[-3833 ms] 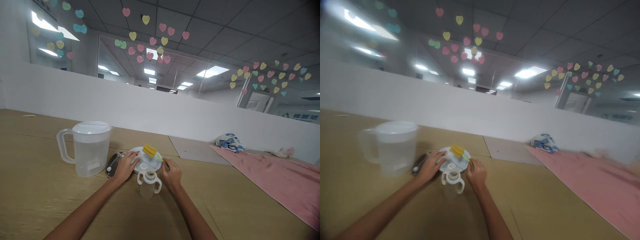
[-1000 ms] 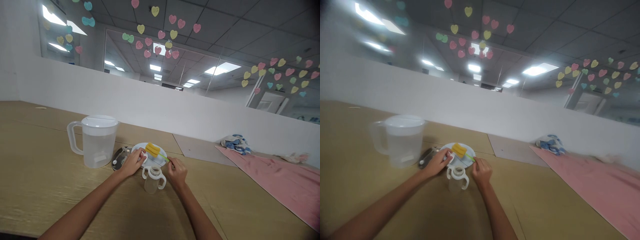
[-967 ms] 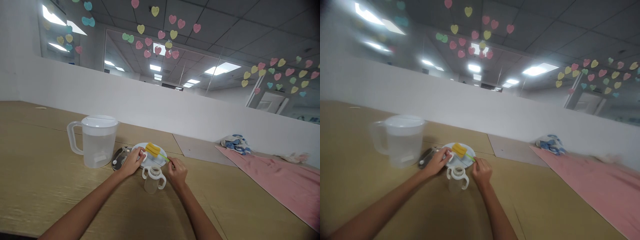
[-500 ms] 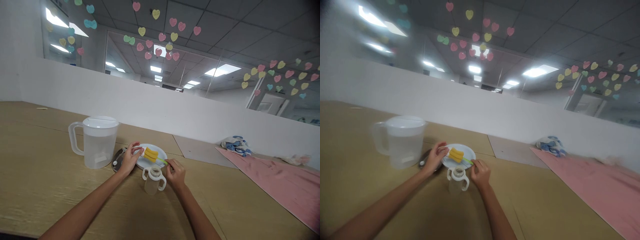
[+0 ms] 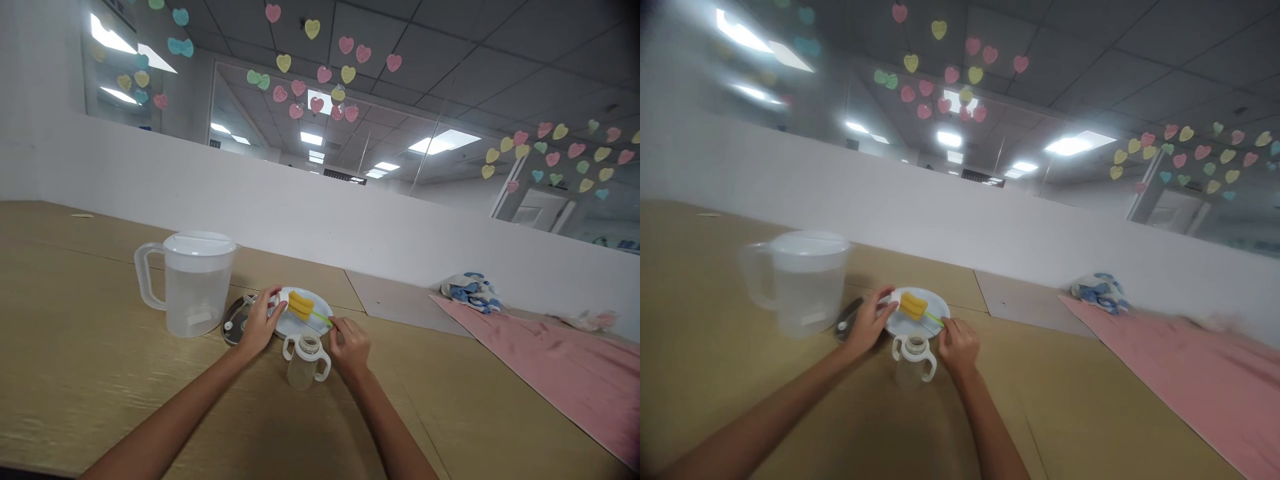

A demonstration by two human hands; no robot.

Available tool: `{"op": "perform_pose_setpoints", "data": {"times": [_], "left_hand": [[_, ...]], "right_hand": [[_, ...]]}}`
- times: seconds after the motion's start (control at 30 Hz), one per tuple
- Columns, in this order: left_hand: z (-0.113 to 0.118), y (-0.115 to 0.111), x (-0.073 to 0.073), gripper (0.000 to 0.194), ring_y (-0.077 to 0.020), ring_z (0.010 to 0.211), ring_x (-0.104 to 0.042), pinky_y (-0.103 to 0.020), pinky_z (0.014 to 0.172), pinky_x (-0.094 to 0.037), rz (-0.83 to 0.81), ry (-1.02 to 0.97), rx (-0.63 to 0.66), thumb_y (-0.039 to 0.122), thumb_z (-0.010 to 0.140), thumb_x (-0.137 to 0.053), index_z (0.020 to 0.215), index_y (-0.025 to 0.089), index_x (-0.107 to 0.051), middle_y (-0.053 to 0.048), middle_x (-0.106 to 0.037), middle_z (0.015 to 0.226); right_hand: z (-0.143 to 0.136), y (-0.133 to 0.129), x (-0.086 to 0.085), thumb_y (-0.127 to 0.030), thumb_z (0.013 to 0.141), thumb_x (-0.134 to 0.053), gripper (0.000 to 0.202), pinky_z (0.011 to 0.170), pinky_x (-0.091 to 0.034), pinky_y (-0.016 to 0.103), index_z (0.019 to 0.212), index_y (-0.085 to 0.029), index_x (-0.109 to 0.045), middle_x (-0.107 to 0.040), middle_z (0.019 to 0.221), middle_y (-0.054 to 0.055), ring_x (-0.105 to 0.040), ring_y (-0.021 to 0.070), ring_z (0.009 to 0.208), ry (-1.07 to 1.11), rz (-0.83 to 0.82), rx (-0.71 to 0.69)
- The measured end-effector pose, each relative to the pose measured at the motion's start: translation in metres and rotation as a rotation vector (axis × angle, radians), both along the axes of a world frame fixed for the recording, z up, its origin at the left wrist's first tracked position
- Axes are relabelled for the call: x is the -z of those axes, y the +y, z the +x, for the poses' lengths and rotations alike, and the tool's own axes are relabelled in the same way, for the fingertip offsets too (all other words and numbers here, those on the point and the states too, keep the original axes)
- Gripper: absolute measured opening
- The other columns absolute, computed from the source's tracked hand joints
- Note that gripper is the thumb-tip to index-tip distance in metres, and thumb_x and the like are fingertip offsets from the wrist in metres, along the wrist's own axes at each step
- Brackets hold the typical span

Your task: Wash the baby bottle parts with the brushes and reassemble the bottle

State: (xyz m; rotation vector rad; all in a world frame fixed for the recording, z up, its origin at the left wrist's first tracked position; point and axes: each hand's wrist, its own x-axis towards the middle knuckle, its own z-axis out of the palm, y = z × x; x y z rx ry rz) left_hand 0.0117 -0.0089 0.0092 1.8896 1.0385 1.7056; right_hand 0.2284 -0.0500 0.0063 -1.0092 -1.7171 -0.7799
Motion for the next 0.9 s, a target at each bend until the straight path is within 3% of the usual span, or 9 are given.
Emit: {"op": "perform_pose_setpoints", "data": {"times": [0.13,0.27,0.43,0.57,0.73,0.9], "left_hand": [[-0.005,0.005,0.002,0.045,-0.0226,0.106,-0.054,-0.039,0.093,-0.042,0.036,0.081,-0.16,0.031,0.075,-0.059,0.117,0.021,-0.045,-0.008,-0.055,0.116],[-0.005,0.002,0.0,0.061,-0.0223,0.104,-0.055,-0.038,0.093,-0.041,0.014,0.146,-0.094,0.016,0.066,-0.058,0.123,0.019,-0.038,-0.007,-0.058,0.112],[-0.003,-0.007,-0.002,0.057,-0.021,0.106,-0.054,-0.036,0.095,-0.04,0.07,0.249,-0.028,0.016,0.069,-0.052,0.125,0.019,-0.038,-0.008,-0.058,0.114],[-0.016,-0.001,-0.001,0.056,-0.021,0.102,-0.055,-0.036,0.093,-0.04,0.12,0.255,-0.018,0.018,0.071,-0.047,0.125,0.017,-0.036,-0.008,-0.06,0.112],[-0.037,0.016,0.003,0.031,-0.0216,0.09,-0.059,-0.036,0.084,-0.044,0.034,0.262,-0.085,0.022,0.073,-0.04,0.1,0.017,-0.053,-0.007,-0.064,0.095],[-0.043,0.023,0.008,0.017,-0.0205,0.077,-0.059,-0.033,0.074,-0.045,-0.064,0.295,-0.17,0.022,0.071,-0.035,0.077,0.019,-0.051,-0.006,-0.063,0.079]], "right_hand": [[0.001,0.0,0.0,-0.007,0.076,-0.044,0.026,0.064,-0.047,0.025,0.086,-0.017,-0.065,-0.066,0.073,0.004,-0.06,0.0142,0.068,0.049,0.025,-0.057],[0.0,-0.002,0.001,-0.007,0.076,-0.045,0.027,0.063,-0.047,0.025,0.091,-0.016,-0.065,-0.066,0.076,0.005,-0.059,0.0143,0.069,-0.016,0.019,-0.162],[-0.004,-0.003,0.0,-0.008,0.078,-0.044,0.026,0.06,-0.045,0.024,0.087,-0.017,-0.066,-0.065,0.071,0.004,-0.058,0.0131,0.064,-0.023,0.052,-0.054],[0.0,0.0,-0.001,-0.006,0.078,-0.042,0.027,0.06,-0.042,0.024,0.083,-0.017,-0.066,-0.065,0.069,0.002,-0.058,0.0132,0.063,0.043,0.073,0.043],[0.004,0.002,0.002,-0.006,0.076,-0.043,0.026,0.062,-0.043,0.023,0.083,-0.017,-0.065,-0.065,0.069,0.002,-0.059,0.0131,0.066,0.042,0.044,0.053],[0.003,0.002,0.002,-0.006,0.076,-0.042,0.026,0.063,-0.043,0.023,0.081,-0.018,-0.065,-0.064,0.069,0.002,-0.059,0.0132,0.066,0.051,0.02,0.043]]}}
